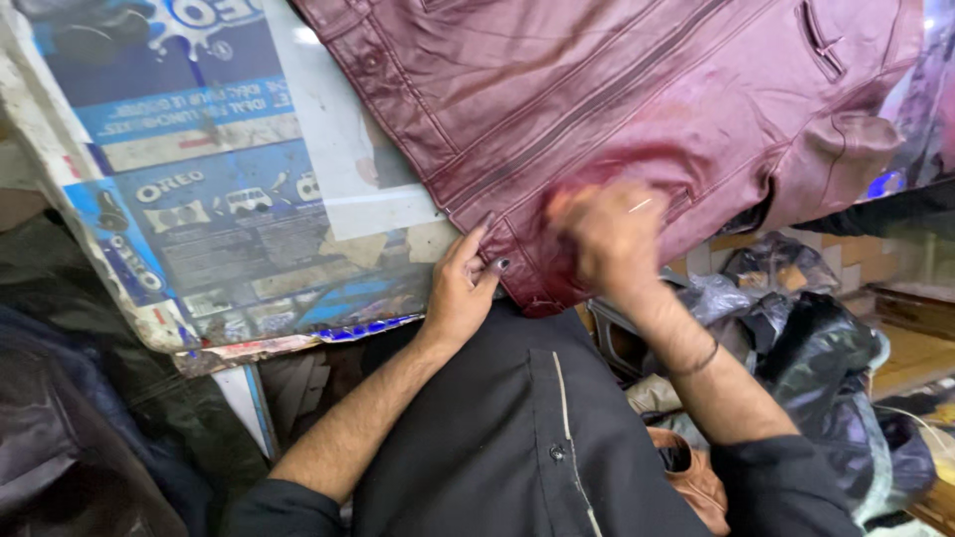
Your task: The person wipes a maroon leather jacket laid on a workbench using a small reddish sponge or cloth. They repeatedly rub the front panels, sleeves, and lower sections, then flip the jacket to wipe the back. The jacket remains on the table throughout.
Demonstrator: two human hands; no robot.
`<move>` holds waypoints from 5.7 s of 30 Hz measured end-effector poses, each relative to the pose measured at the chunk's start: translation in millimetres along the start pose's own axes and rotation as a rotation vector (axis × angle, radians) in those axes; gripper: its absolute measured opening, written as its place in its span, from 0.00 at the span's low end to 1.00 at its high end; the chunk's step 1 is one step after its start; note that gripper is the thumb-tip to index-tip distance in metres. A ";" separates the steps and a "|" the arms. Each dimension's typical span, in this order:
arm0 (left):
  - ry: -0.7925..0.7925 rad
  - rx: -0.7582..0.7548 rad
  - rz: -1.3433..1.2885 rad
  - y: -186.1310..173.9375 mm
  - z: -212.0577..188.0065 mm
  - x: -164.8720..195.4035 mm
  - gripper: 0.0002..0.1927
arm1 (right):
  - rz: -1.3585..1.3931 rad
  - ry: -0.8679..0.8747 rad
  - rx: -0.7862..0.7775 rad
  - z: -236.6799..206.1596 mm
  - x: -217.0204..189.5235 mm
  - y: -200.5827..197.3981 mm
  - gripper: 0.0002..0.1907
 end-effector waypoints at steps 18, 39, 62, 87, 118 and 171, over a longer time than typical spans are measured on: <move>0.026 0.032 0.002 1.3 -0.8 -9.5 0.25 | -0.061 -0.060 -0.055 -11.9 -18.4 -6.1 0.10; 0.015 0.083 0.113 -4.4 -0.3 -7.6 0.23 | 0.279 -0.378 -0.487 -29.1 -13.0 -6.0 0.19; 0.053 0.043 0.154 -4.2 -2.7 -3.1 0.26 | 0.009 -0.292 -0.413 -38.5 -27.9 -7.9 0.20; 0.059 0.068 0.150 -3.7 -0.8 -6.1 0.24 | 0.242 -0.194 -0.269 -15.7 -25.2 -3.0 0.19; 0.097 0.065 0.213 -0.9 -12.3 7.5 0.39 | -0.047 0.031 0.100 -40.6 -38.9 -0.2 0.11; 0.810 -0.094 0.886 19.0 83.2 67.8 0.37 | -0.260 0.135 0.045 1.2 36.2 21.7 0.13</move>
Point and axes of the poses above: each hand's wrist, its own z-axis towards the middle knuckle, its own y-axis out of the palm, x = y × z, the point moved 4 cm from there along z, towards the middle knuckle, and after that the axes turned 1 degree about x, right-handed, at the moved point
